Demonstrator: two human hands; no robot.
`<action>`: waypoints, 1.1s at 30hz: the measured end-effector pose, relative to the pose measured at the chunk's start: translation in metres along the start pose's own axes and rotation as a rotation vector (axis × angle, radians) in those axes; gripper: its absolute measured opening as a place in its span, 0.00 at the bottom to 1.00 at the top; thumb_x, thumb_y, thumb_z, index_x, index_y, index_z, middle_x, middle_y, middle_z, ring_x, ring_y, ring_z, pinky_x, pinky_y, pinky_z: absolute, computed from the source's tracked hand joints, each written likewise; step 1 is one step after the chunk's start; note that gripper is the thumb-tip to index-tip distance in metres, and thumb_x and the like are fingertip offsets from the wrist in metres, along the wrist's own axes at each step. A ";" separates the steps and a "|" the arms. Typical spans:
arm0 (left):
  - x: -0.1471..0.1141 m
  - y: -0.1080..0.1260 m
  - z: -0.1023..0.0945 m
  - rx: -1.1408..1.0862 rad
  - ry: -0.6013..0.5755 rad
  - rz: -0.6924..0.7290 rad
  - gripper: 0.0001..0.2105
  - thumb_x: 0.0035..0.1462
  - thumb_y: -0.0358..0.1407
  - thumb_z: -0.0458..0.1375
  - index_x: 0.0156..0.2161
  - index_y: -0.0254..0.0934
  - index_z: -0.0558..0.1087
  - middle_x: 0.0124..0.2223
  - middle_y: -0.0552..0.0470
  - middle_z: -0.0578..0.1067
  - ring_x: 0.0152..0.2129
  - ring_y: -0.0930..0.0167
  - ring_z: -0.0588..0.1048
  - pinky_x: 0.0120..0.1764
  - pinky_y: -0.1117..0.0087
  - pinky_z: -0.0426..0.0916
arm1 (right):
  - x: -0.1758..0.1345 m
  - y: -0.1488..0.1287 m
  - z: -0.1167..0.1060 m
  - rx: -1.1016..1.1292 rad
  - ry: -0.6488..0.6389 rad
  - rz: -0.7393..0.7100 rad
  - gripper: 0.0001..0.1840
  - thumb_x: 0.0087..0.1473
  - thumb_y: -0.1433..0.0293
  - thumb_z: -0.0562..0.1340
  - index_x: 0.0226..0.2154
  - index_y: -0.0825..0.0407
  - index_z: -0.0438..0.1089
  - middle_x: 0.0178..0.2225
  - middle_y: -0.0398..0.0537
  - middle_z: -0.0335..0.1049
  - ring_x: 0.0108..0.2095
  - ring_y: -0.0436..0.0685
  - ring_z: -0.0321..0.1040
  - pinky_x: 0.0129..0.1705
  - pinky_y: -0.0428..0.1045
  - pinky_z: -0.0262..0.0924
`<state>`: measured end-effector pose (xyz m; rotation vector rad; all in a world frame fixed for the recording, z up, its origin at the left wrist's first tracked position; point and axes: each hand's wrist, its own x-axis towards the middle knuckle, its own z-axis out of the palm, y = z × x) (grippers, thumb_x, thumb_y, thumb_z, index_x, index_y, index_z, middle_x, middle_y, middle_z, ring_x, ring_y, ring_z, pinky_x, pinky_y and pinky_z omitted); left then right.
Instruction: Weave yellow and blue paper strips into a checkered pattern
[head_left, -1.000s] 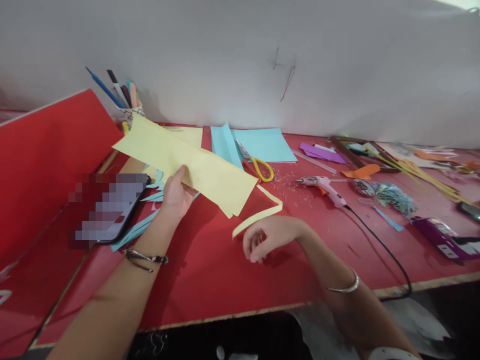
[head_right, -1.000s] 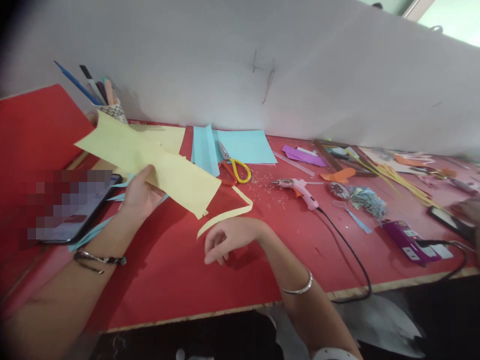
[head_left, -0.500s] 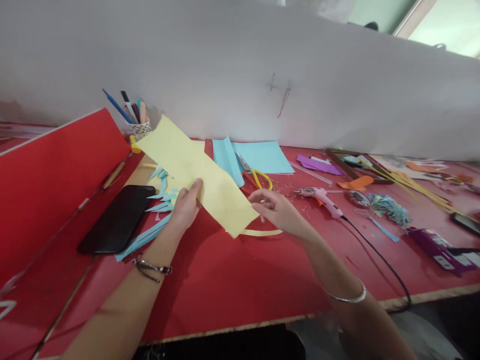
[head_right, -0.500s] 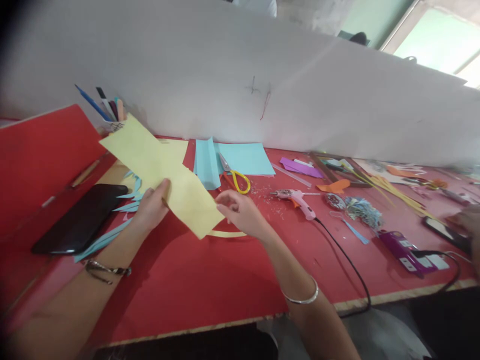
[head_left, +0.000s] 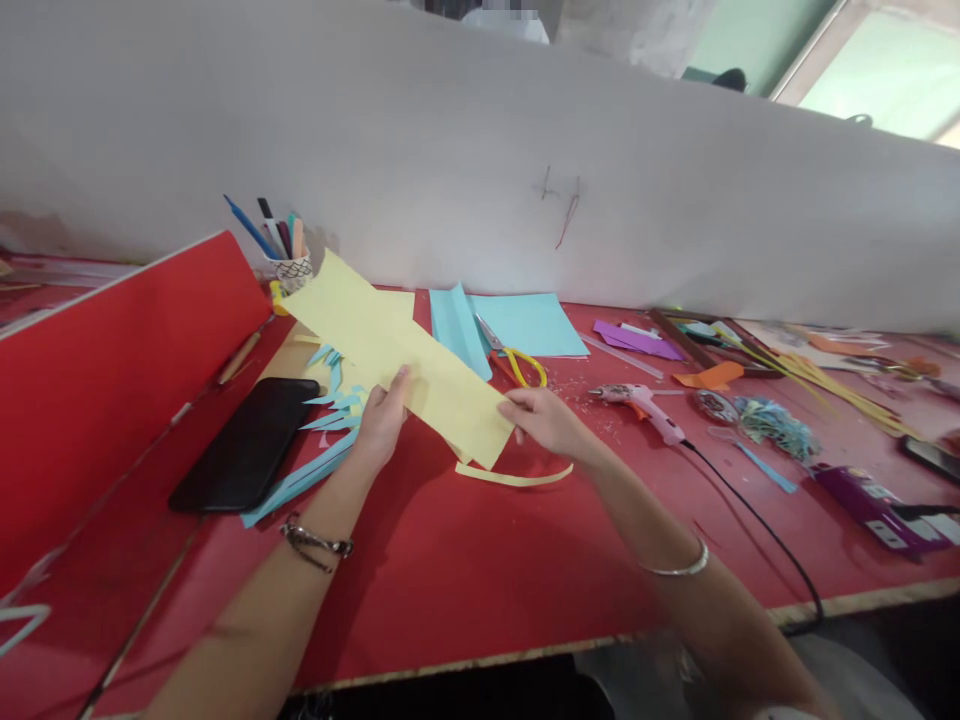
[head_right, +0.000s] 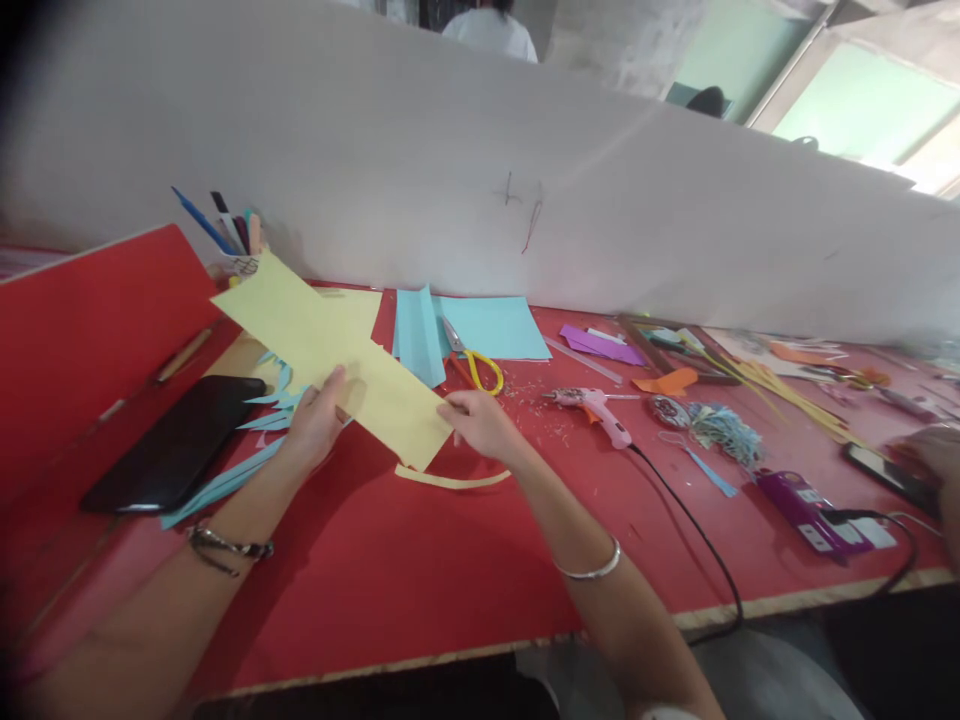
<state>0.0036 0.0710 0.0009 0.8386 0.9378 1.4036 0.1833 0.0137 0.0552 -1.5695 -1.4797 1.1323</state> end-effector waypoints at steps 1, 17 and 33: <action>0.001 0.000 -0.001 0.018 -0.035 0.000 0.13 0.46 0.45 0.57 0.28 0.36 0.70 0.29 0.48 0.77 0.33 0.65 0.75 0.34 0.69 0.70 | 0.004 0.000 -0.002 0.067 0.055 0.020 0.11 0.43 0.69 0.59 0.15 0.54 0.60 0.10 0.34 0.54 0.13 0.43 0.51 0.18 0.41 0.45; -0.003 0.009 -0.003 0.243 -0.332 0.080 0.16 0.44 0.48 0.54 0.29 0.35 0.71 0.27 0.50 0.75 0.27 0.68 0.74 0.35 0.67 0.66 | 0.046 0.004 -0.014 0.165 0.468 0.032 0.20 0.44 0.73 0.57 0.43 0.52 0.59 0.30 0.43 0.64 0.28 0.49 0.65 0.32 0.47 0.62; -0.048 0.053 0.014 0.512 -0.478 0.499 0.14 0.57 0.37 0.44 0.27 0.37 0.69 0.20 0.55 0.68 0.19 0.75 0.67 0.25 0.74 0.64 | -0.067 0.027 -0.002 -1.017 0.071 -0.229 0.12 0.52 0.73 0.53 0.28 0.48 0.72 0.52 0.52 0.59 0.53 0.64 0.53 0.52 0.72 0.36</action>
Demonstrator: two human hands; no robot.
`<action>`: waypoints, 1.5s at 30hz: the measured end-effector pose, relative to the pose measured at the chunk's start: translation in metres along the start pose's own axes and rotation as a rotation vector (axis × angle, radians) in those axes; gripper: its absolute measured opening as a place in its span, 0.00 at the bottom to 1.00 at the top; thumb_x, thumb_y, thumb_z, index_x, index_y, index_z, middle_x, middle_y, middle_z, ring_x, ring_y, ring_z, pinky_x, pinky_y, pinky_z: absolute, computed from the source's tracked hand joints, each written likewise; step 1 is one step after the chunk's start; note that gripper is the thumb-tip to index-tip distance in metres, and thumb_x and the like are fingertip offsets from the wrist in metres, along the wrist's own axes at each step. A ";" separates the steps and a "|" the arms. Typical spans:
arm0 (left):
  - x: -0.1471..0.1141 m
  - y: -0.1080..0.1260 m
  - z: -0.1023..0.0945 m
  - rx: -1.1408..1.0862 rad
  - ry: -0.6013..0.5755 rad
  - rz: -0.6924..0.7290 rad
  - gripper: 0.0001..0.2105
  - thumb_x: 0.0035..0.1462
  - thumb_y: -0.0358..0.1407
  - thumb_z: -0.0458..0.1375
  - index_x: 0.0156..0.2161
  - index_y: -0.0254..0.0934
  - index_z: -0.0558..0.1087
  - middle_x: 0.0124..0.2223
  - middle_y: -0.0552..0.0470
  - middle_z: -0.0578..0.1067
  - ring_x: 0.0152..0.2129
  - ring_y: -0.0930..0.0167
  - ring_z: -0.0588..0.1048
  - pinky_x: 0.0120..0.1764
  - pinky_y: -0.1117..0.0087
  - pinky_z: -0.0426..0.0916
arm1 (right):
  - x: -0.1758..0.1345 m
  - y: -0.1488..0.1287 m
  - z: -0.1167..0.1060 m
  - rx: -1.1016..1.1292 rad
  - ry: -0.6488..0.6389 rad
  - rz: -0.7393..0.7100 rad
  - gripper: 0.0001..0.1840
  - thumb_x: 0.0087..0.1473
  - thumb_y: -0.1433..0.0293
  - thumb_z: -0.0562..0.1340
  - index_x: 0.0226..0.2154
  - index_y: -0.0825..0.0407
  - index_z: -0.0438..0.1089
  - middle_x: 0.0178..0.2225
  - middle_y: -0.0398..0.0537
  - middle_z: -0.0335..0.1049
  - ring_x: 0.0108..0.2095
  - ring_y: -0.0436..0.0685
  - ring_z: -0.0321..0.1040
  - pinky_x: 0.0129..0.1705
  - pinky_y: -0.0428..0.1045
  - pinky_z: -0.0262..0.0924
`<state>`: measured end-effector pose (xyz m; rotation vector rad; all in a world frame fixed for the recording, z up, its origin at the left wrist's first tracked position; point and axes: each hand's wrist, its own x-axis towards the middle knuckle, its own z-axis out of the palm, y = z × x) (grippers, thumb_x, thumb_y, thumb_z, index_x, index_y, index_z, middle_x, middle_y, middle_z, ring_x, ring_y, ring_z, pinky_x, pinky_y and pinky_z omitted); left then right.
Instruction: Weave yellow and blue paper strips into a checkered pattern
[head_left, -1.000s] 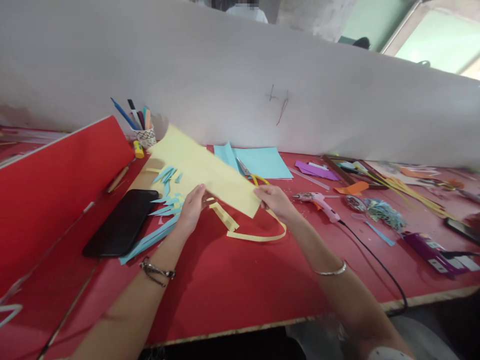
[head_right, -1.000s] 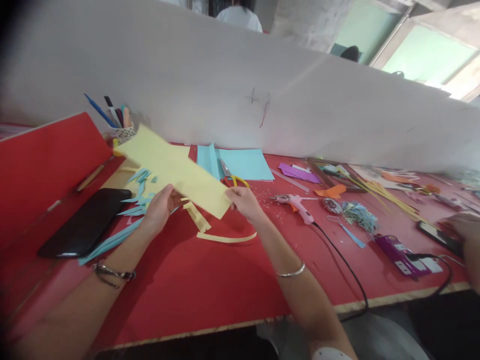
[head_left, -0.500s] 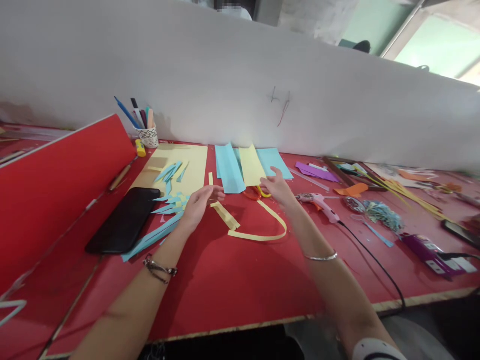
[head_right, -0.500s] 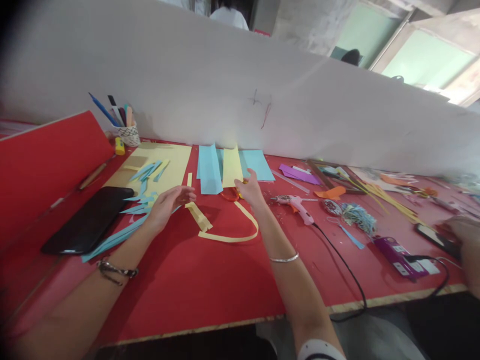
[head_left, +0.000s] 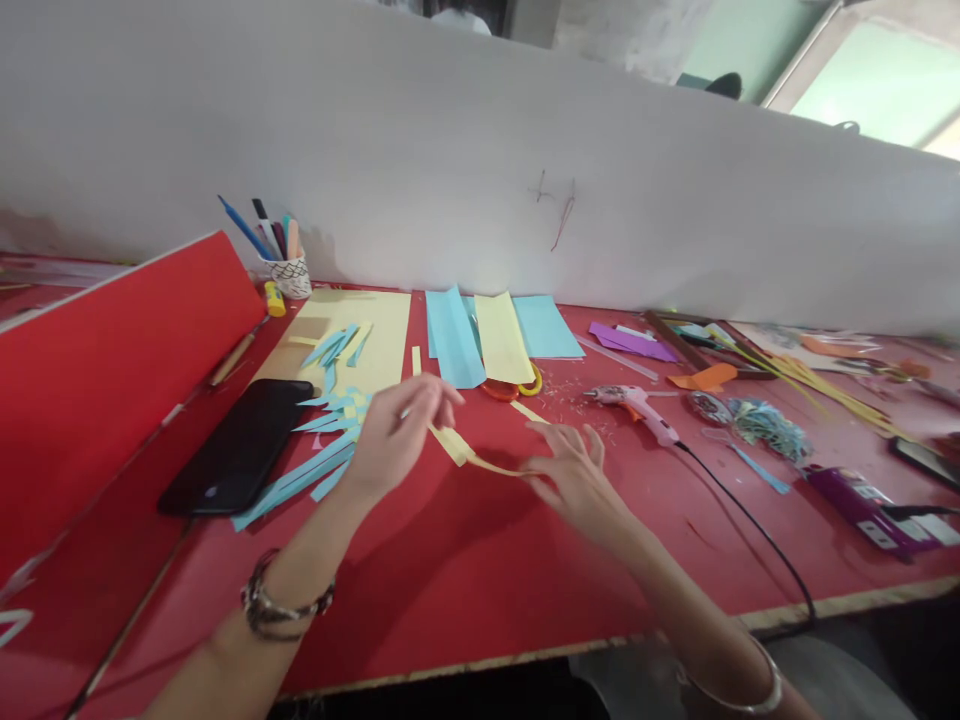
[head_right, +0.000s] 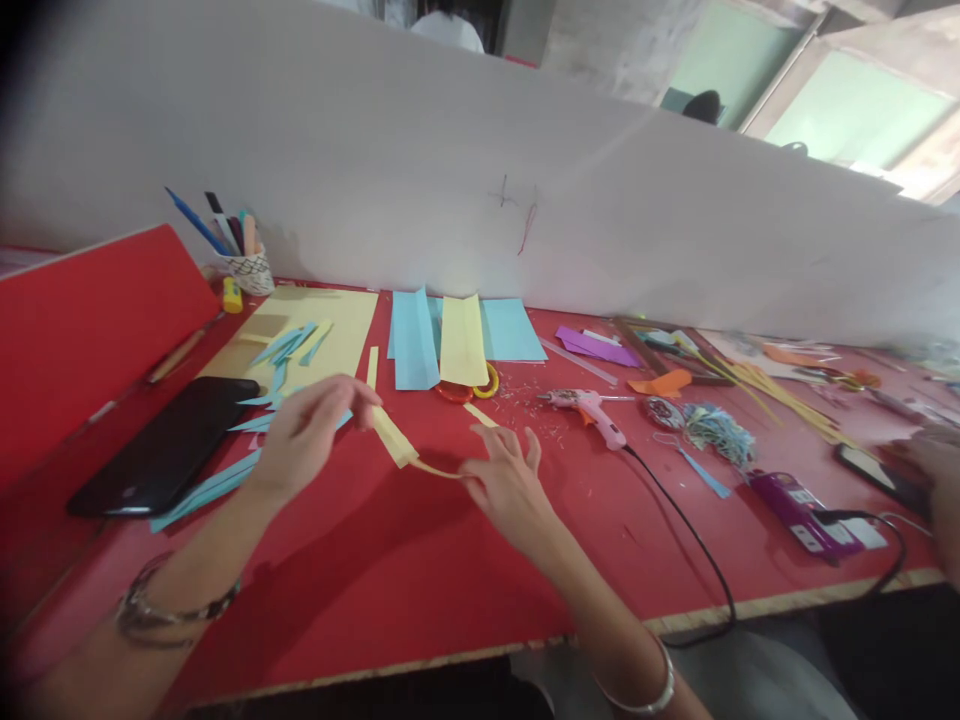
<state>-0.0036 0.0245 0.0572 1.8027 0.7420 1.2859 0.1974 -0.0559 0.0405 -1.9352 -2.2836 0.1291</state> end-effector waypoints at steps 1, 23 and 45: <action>-0.006 0.007 0.002 0.081 -0.137 -0.012 0.12 0.57 0.35 0.45 0.30 0.37 0.69 0.23 0.55 0.70 0.22 0.74 0.69 0.27 0.74 0.65 | -0.003 0.004 -0.001 -0.002 0.041 -0.002 0.14 0.52 0.75 0.53 0.26 0.48 0.72 0.51 0.51 0.60 0.52 0.64 0.55 0.51 0.72 0.38; -0.044 0.021 0.028 0.098 -0.726 -0.111 0.14 0.51 0.42 0.55 0.43 0.43 0.68 0.40 0.53 0.73 0.40 0.68 0.70 0.46 0.64 0.62 | -0.016 -0.010 -0.042 1.408 -0.166 -0.503 0.15 0.54 0.60 0.55 0.23 0.50 0.68 0.33 0.47 0.67 0.35 0.51 0.67 0.41 0.51 0.61; -0.019 -0.036 0.007 0.363 -0.467 -0.100 0.17 0.60 0.38 0.39 0.39 0.37 0.70 0.31 0.50 0.70 0.29 0.69 0.69 0.34 0.71 0.64 | 0.037 0.012 -0.013 1.048 -0.044 -0.145 0.19 0.50 0.57 0.57 0.17 0.54 0.63 0.37 0.50 0.68 0.34 0.50 0.65 0.33 0.46 0.59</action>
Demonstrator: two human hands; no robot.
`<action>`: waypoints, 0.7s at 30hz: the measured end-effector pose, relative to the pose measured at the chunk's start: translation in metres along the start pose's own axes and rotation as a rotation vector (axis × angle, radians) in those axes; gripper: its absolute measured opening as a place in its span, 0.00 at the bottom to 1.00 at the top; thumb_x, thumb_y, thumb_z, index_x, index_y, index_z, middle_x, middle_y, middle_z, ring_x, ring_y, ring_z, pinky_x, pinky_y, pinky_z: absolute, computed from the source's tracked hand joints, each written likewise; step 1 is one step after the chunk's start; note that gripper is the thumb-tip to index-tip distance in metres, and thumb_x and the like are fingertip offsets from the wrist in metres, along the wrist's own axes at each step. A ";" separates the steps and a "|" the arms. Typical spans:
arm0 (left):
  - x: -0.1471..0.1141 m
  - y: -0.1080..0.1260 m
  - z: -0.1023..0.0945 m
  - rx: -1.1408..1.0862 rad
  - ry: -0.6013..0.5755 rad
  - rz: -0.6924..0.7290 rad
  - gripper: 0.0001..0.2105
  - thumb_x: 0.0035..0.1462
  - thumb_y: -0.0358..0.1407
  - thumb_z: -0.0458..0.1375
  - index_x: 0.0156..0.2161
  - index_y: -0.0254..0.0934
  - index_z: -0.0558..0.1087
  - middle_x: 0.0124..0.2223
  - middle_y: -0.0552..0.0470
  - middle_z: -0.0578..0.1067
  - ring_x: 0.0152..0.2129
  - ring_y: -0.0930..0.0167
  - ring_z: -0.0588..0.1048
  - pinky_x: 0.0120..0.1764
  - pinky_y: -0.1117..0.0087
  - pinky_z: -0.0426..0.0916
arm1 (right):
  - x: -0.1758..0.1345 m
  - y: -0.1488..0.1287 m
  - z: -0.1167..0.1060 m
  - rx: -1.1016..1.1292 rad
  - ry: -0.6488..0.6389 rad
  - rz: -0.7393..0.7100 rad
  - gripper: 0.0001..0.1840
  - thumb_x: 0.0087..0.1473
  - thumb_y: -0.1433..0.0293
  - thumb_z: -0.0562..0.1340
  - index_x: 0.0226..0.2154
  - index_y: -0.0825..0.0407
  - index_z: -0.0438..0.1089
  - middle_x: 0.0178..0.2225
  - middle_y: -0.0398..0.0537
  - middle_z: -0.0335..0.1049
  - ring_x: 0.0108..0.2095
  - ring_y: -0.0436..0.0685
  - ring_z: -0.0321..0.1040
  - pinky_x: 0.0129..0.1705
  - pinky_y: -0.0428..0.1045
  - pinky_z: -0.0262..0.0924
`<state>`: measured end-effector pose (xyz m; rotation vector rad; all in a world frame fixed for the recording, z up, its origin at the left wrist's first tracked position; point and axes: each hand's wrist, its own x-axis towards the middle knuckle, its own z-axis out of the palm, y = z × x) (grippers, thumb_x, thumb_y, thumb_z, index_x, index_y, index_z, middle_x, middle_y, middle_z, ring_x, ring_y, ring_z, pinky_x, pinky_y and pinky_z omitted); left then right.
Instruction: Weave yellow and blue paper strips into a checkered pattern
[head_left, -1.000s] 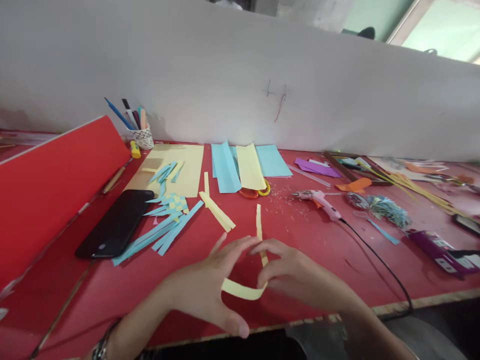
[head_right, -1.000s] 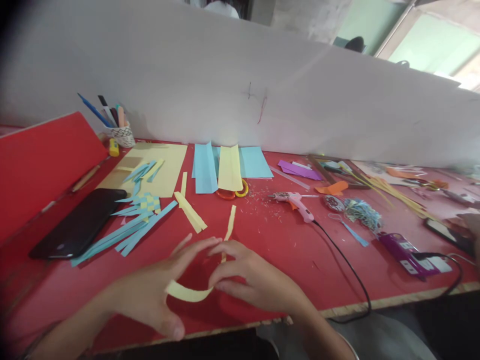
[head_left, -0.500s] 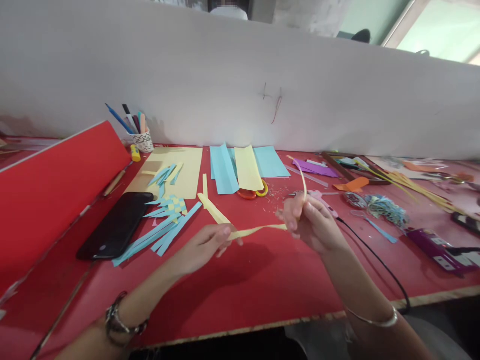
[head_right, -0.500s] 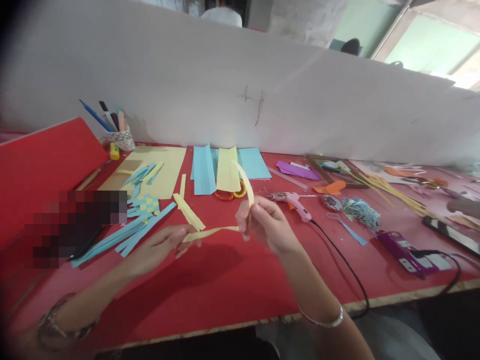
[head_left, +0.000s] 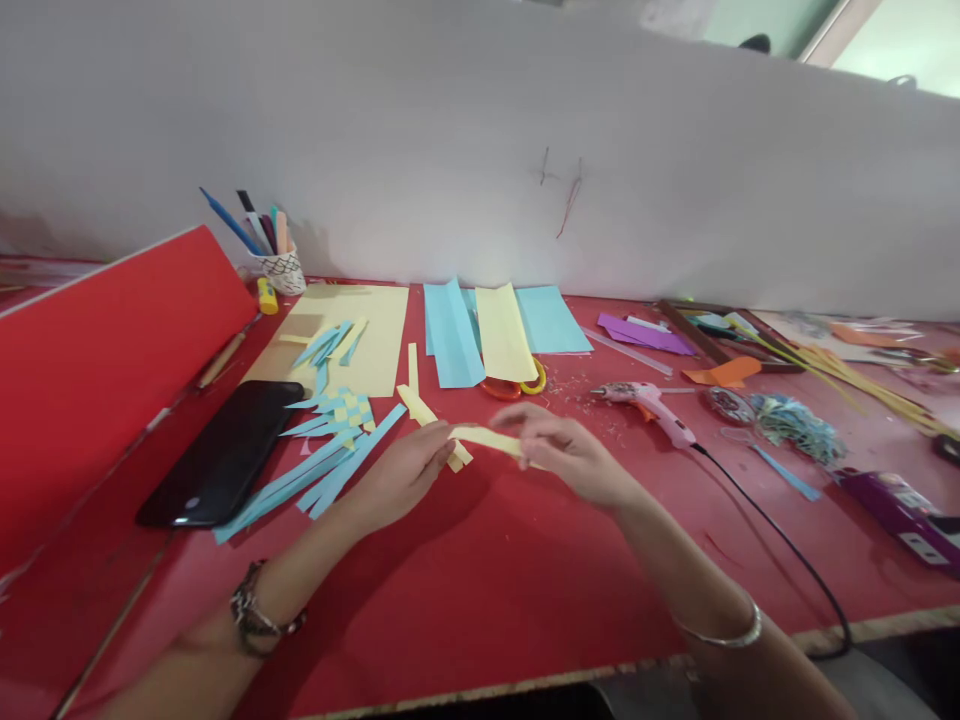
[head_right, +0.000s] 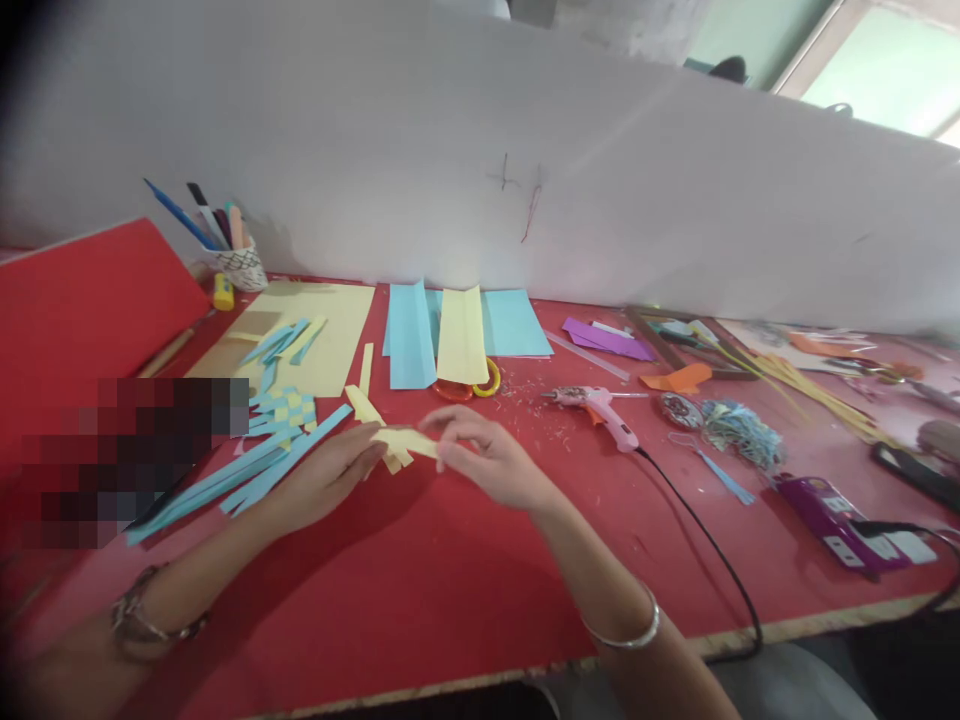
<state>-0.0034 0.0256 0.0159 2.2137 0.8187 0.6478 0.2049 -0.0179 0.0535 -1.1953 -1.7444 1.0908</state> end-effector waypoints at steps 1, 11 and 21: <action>-0.001 0.001 0.002 0.000 -0.001 0.004 0.17 0.60 0.37 0.39 0.41 0.37 0.70 0.34 0.49 0.70 0.32 0.68 0.70 0.36 0.70 0.64 | 0.000 0.002 0.005 -0.044 -0.017 0.010 0.18 0.50 0.59 0.56 0.18 0.54 0.64 0.44 0.51 0.65 0.41 0.52 0.64 0.38 0.47 0.59; -0.009 0.003 -0.003 -0.270 0.050 -0.093 0.17 0.56 0.33 0.44 0.46 0.42 0.70 0.32 0.52 0.67 0.27 0.72 0.68 0.32 0.72 0.64 | 0.000 0.014 0.022 0.064 -0.098 0.226 0.12 0.50 0.66 0.54 0.19 0.54 0.61 0.19 0.39 0.59 0.18 0.43 0.52 0.20 0.41 0.47; -0.007 -0.004 -0.002 -0.270 0.140 -0.215 0.14 0.53 0.41 0.51 0.42 0.38 0.69 0.32 0.52 0.70 0.28 0.71 0.68 0.33 0.70 0.65 | 0.002 0.016 0.019 -0.079 -0.092 0.275 0.10 0.48 0.68 0.54 0.19 0.53 0.61 0.19 0.39 0.58 0.21 0.46 0.54 0.25 0.43 0.50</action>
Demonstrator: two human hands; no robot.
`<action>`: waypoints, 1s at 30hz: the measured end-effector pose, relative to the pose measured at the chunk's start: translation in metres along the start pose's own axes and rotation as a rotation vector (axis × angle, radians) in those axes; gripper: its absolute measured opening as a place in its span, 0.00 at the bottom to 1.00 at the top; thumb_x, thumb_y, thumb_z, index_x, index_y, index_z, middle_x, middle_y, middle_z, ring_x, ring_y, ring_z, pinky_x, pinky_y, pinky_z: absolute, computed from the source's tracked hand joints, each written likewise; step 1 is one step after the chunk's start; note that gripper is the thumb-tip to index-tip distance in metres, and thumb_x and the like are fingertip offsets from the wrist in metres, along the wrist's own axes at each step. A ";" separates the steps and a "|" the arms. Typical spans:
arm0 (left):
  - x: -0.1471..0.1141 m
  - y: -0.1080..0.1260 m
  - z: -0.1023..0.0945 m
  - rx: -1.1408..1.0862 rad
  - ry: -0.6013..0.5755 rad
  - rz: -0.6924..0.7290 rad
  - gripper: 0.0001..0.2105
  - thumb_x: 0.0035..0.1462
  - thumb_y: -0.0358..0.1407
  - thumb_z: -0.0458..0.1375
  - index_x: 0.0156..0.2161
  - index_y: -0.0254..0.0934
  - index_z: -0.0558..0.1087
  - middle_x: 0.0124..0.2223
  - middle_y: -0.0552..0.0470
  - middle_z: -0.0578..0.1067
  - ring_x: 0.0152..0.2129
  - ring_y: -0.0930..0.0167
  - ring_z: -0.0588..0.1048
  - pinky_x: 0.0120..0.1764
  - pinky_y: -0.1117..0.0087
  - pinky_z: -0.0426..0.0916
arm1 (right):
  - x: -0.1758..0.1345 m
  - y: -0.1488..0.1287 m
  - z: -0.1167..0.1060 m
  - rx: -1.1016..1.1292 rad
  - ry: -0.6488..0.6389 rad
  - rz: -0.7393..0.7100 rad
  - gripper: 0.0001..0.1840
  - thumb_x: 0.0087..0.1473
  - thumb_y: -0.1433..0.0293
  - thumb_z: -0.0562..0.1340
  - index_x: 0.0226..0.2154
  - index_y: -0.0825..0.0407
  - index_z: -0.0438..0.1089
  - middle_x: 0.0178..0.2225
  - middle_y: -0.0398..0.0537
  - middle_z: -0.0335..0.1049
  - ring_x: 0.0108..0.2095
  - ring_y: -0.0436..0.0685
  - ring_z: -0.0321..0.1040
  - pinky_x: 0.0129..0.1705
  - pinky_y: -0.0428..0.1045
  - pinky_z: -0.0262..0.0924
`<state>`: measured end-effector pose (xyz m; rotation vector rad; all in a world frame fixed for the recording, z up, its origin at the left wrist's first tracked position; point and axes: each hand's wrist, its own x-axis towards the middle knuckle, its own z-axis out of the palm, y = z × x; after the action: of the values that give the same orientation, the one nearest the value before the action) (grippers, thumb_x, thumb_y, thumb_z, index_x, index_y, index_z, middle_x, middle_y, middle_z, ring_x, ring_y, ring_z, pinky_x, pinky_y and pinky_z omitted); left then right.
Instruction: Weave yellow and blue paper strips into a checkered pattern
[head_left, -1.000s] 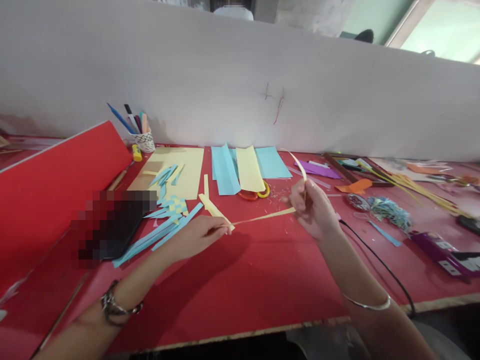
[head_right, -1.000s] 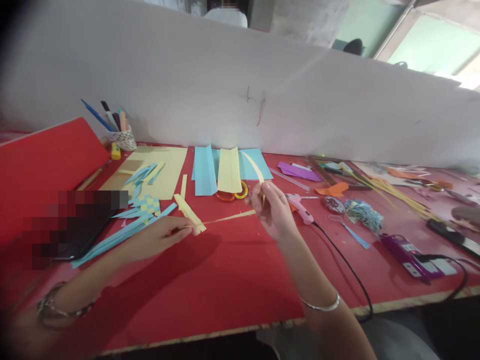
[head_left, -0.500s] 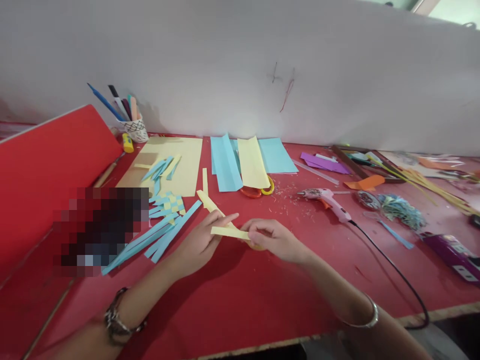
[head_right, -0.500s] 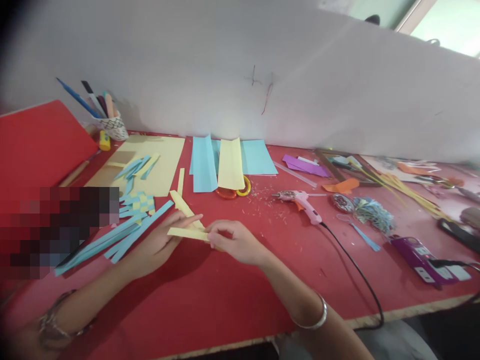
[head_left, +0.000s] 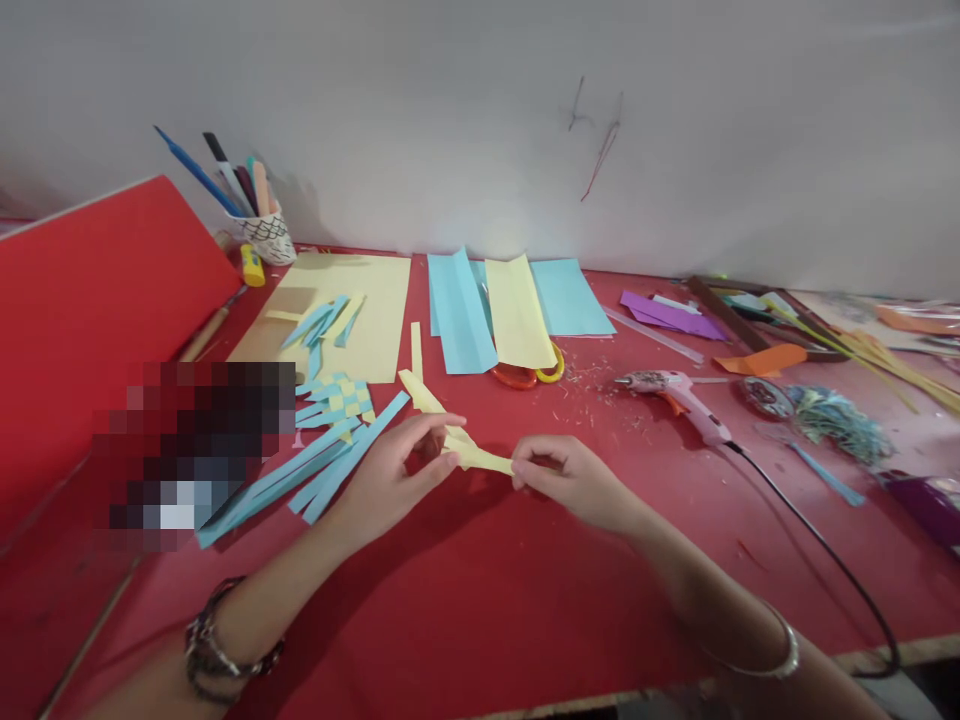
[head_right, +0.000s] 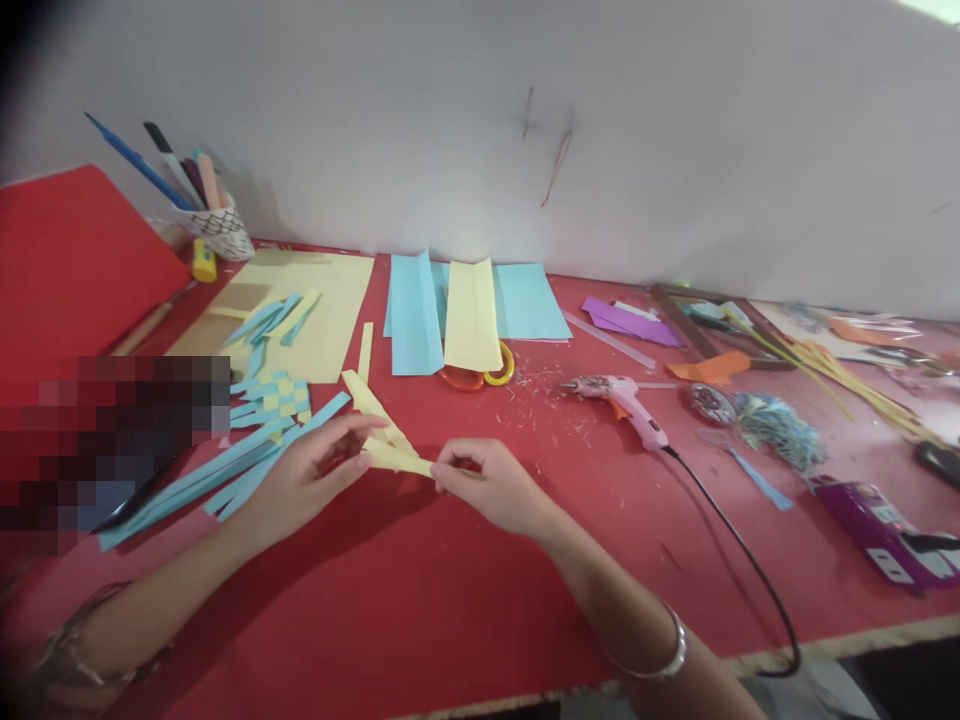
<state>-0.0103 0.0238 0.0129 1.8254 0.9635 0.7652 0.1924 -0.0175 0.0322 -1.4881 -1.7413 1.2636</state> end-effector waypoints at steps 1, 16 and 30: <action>0.000 -0.001 0.001 0.021 0.008 -0.015 0.16 0.52 0.42 0.52 0.45 0.39 0.67 0.35 0.51 0.71 0.29 0.70 0.69 0.35 0.70 0.65 | 0.000 0.000 0.000 0.003 -0.012 0.002 0.10 0.48 0.68 0.54 0.19 0.53 0.61 0.19 0.39 0.58 0.21 0.46 0.54 0.24 0.43 0.50; -0.002 0.001 0.004 0.012 -0.114 -0.066 0.10 0.53 0.41 0.53 0.31 0.39 0.73 0.32 0.53 0.77 0.30 0.69 0.73 0.31 0.72 0.65 | -0.002 -0.003 0.010 -0.269 0.034 -0.114 0.07 0.51 0.68 0.55 0.25 0.53 0.65 0.24 0.41 0.64 0.24 0.47 0.59 0.29 0.44 0.53; -0.005 0.008 0.014 0.163 -0.099 -0.059 0.08 0.54 0.36 0.51 0.30 0.38 0.72 0.31 0.55 0.77 0.28 0.72 0.74 0.30 0.75 0.65 | -0.015 -0.011 0.021 -0.668 0.182 -0.186 0.10 0.53 0.65 0.55 0.27 0.47 0.70 0.37 0.43 0.69 0.40 0.53 0.65 0.56 0.63 0.17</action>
<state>0.0008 0.0109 0.0142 1.9463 1.0353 0.5689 0.1731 -0.0382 0.0355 -1.6601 -2.2283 0.4394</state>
